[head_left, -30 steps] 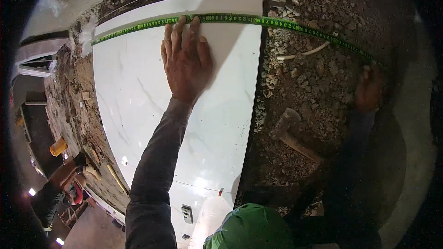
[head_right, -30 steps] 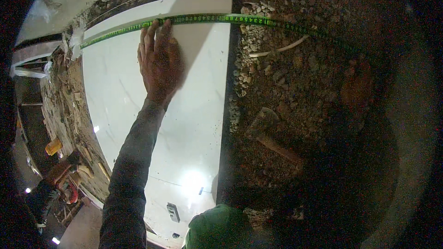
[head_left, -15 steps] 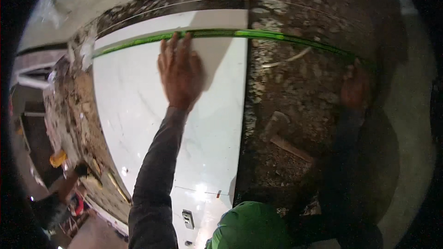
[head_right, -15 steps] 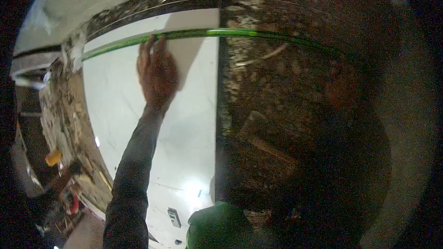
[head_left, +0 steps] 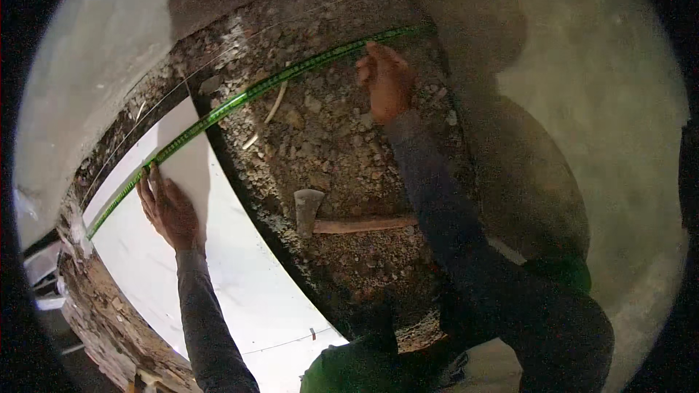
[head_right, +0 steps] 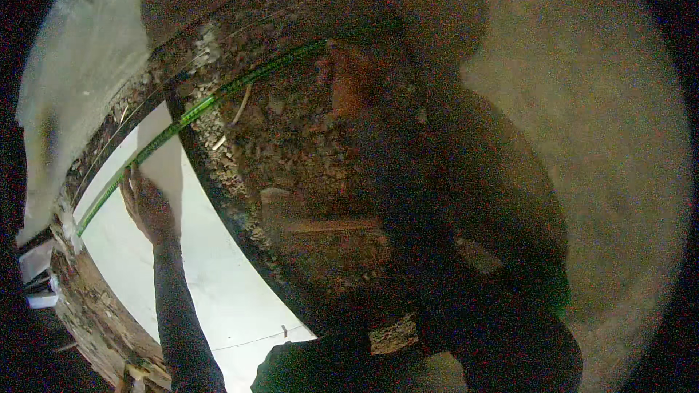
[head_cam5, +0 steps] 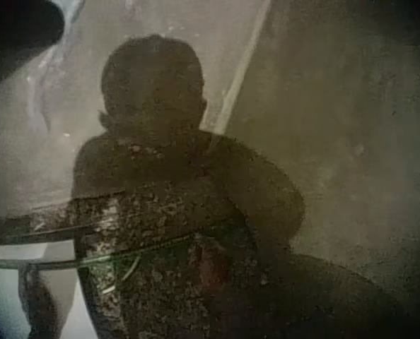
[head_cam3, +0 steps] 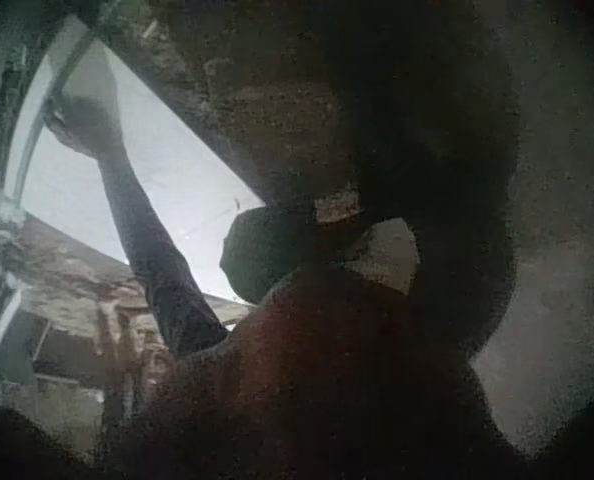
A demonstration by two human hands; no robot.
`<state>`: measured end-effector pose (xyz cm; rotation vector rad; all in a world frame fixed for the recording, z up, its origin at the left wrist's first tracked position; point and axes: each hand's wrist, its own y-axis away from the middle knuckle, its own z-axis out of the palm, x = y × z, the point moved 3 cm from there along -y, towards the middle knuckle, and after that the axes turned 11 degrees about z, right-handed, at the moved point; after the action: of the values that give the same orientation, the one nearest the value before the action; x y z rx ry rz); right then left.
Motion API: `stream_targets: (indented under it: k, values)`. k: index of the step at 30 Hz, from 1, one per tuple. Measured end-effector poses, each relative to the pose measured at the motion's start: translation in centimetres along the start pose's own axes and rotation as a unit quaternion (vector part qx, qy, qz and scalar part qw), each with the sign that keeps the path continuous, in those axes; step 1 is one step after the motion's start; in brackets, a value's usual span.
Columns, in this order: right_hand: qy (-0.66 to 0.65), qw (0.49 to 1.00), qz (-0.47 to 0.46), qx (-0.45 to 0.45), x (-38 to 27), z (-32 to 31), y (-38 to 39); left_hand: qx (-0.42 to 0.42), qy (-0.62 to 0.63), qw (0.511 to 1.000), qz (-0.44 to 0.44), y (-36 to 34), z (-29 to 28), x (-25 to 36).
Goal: The person measures a gap in the flooring with a tape measure, uses a small axe to chip away at the concrete subfloor, and then positions a large floor tile into the prepared space.
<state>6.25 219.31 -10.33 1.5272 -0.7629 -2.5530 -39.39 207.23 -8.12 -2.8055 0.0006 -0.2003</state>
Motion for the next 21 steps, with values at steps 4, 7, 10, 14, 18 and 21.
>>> stream_targets:
  k: [4,7,10,14,18,21]
  values:
    - [-0.041,0.999,0.011,-0.028,1.1,-0.2,-0.9,0.002,0.013,1.000,-0.007,0.2,-0.3,0.1]
    - [-0.075,0.994,-0.029,-0.075,1.4,-0.2,-0.9,0.000,0.066,0.997,-0.034,0.3,-0.2,0.5]
    - [-0.044,0.997,-0.037,-0.048,0.7,-1.0,-1.0,0.004,0.140,0.989,-0.054,0.5,0.7,0.9]
    - [-0.008,0.995,-0.080,-0.054,1.4,0.2,-1.0,0.012,0.131,0.991,-0.032,0.6,-0.5,0.2]
    - [-0.043,0.997,-0.007,-0.061,2.4,1.8,-1.5,0.048,0.089,0.995,0.013,0.7,-1.4,-1.2]
    - [0.003,0.999,0.029,-0.026,2.9,1.0,-1.9,0.069,-0.017,0.993,0.099,1.2,-0.8,-1.6]
